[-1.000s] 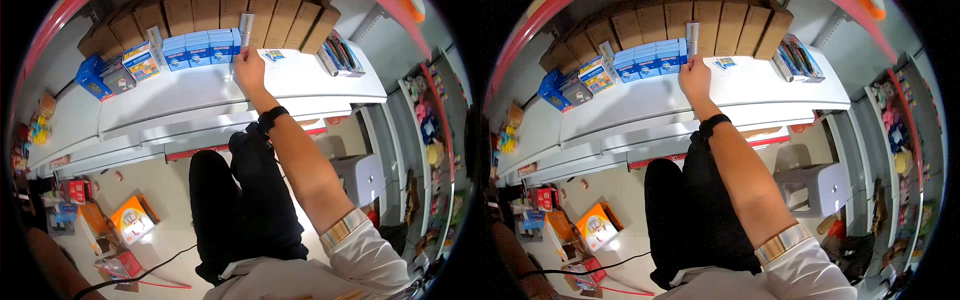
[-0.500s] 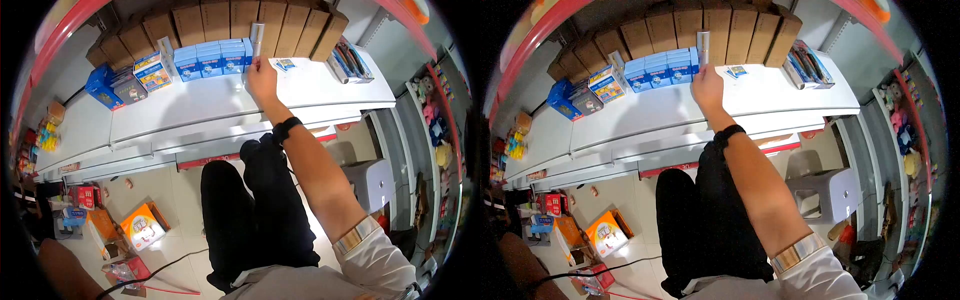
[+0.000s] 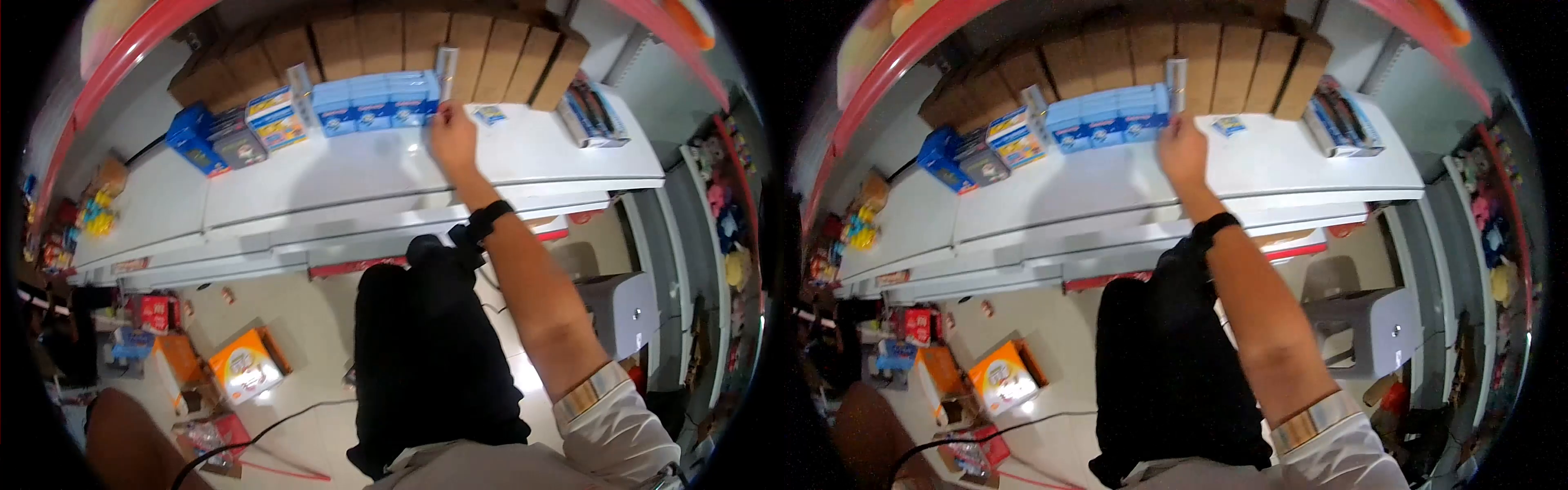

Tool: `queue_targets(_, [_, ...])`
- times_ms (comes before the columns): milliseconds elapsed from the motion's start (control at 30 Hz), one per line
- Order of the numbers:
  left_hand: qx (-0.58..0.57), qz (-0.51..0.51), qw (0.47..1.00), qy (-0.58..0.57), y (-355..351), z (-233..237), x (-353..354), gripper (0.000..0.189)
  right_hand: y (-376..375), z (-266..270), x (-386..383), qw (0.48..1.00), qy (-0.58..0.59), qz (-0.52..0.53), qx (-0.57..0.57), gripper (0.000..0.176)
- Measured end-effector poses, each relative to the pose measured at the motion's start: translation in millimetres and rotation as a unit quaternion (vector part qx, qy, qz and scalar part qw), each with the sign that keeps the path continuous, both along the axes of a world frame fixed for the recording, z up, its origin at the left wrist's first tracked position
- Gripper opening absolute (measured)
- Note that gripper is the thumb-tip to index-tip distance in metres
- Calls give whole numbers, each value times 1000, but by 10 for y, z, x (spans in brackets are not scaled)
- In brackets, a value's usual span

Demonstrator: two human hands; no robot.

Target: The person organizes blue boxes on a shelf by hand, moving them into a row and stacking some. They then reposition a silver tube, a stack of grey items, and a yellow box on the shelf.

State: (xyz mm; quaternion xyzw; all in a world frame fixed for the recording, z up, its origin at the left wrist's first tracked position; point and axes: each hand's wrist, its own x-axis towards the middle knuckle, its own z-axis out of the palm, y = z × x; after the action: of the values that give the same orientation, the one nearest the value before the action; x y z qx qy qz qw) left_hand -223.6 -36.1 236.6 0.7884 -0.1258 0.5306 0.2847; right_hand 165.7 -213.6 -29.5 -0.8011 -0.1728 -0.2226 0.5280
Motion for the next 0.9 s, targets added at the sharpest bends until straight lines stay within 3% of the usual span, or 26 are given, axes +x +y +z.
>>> queue_targets(167, [17,-51,988,-145,-61,310,-242,35,-13,69,-54,1000,16,5,15,10])
queue_targets(267, [-33,-24,975,-218,123,201,-238,35,-67,-24,41,976,116,95,155,12])
queue_targets(333, [-135,27,980,-142,511,-383,98,35,-222,-262,308,930,188,231,217,13])
queue_targets(367, [-154,34,987,-29,857,-826,358,34,-373,-192,352,934,182,219,214,13])
queue_targets(400, [-224,121,966,41,901,-1206,680,34,-543,-171,331,939,182,205,207,13])
queue_targets(467, [-254,138,950,116,942,-1840,1194,30,-774,-102,282,956,178,169,160,13])
queue_targets(533, [-201,156,956,147,1135,-2401,1533,30,-950,8,185,975,165,124,84,14])
queue_targets(633, [-180,214,941,189,1013,-2643,1842,42,-918,-38,198,991,118,67,13,17])
queue_targets(733, [-94,376,851,353,803,-2570,1970,50,-868,-15,261,996,80,18,-42,21])
queue_targets(800, [-76,384,845,364,791,-2536,1968,58,-852,-152,449,991,82,3,-101,23])
queue_targets(900, [-39,425,829,361,727,-2543,1932,63,-906,144,217,976,194,93,-29,25])
